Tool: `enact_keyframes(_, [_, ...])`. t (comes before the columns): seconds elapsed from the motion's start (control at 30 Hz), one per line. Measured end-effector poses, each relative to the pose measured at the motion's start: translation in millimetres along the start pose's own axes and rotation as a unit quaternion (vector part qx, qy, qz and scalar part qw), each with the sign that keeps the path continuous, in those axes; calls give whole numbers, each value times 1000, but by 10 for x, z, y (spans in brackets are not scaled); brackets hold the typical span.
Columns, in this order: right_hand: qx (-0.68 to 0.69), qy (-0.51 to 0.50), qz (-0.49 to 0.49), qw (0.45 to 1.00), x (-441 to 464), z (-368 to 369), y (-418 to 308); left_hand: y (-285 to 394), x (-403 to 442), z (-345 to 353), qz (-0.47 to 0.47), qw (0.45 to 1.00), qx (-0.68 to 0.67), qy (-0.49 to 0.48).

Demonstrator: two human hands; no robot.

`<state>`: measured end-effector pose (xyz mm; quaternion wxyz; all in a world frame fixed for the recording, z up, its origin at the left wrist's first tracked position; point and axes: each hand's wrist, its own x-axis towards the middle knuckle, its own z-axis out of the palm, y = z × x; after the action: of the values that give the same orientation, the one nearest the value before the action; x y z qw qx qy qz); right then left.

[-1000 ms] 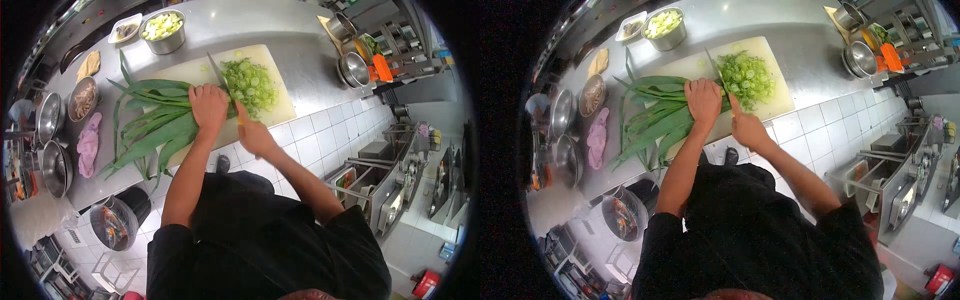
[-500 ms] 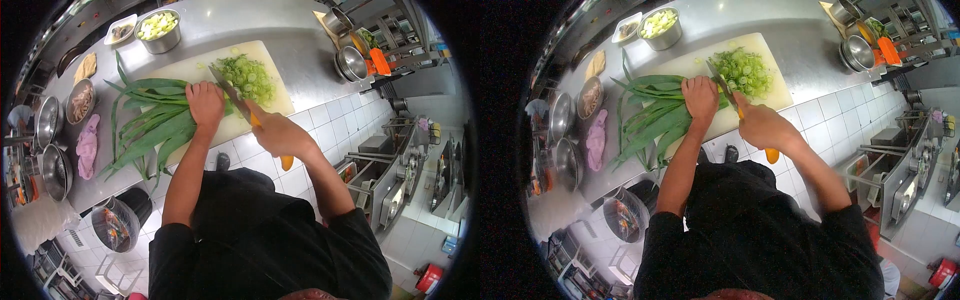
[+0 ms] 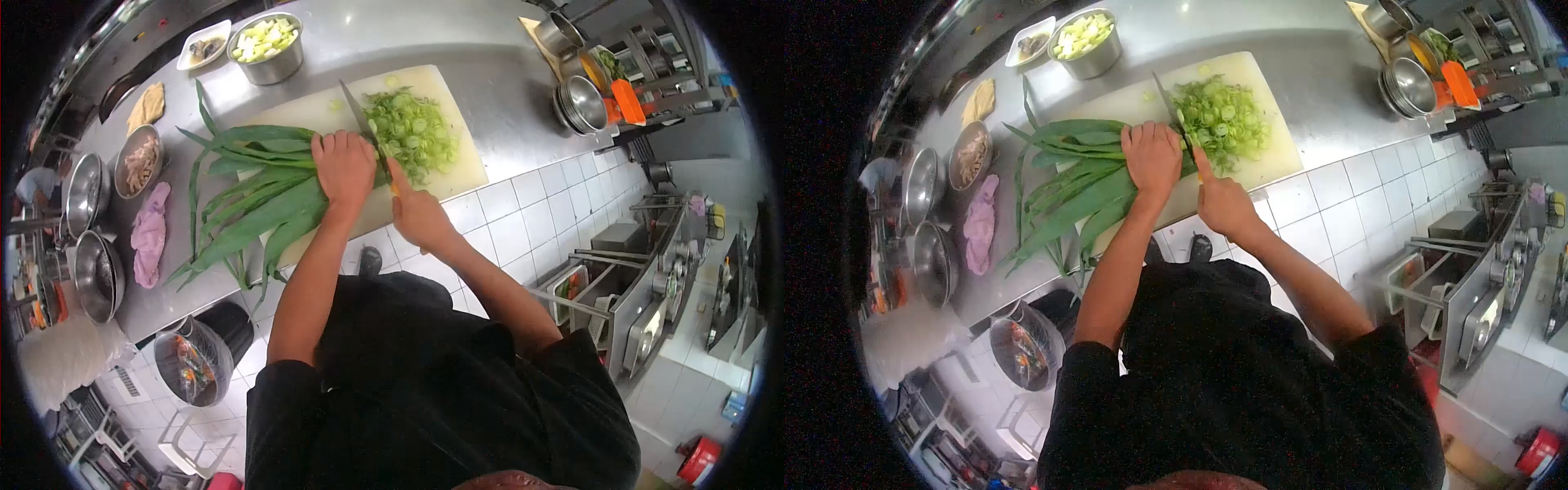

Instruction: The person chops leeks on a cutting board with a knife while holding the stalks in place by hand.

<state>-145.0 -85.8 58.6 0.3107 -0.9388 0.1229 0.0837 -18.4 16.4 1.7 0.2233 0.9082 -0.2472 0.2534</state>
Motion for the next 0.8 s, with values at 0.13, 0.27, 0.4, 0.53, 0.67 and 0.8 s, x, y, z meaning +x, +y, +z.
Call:
enact_keyframes(0.13, [34,-19,6,999,24,-91,-12,-54,115,-47,2,1000,-3,-6])
enact_keyframes(0.27, [31,-75,55,995,-24,-330,-136,-142,146,-135,-2,997,4,-75])
enact_keyframes(0.4, [-15,-88,38,995,-27,-696,-343,-187,105,-44,39,999,30,-13])
enact_keyframes(0.53, [-25,-118,55,991,-139,-1097,-708,-184,91,-40,37,999,16,-21])
enact_keyframes(0.67, [-48,-133,78,987,-221,-1088,-784,-193,88,-36,33,999,4,-22])
enact_keyframes(0.8, [-35,-147,81,985,-326,-1144,-829,-191,86,-19,33,999,-3,-9])
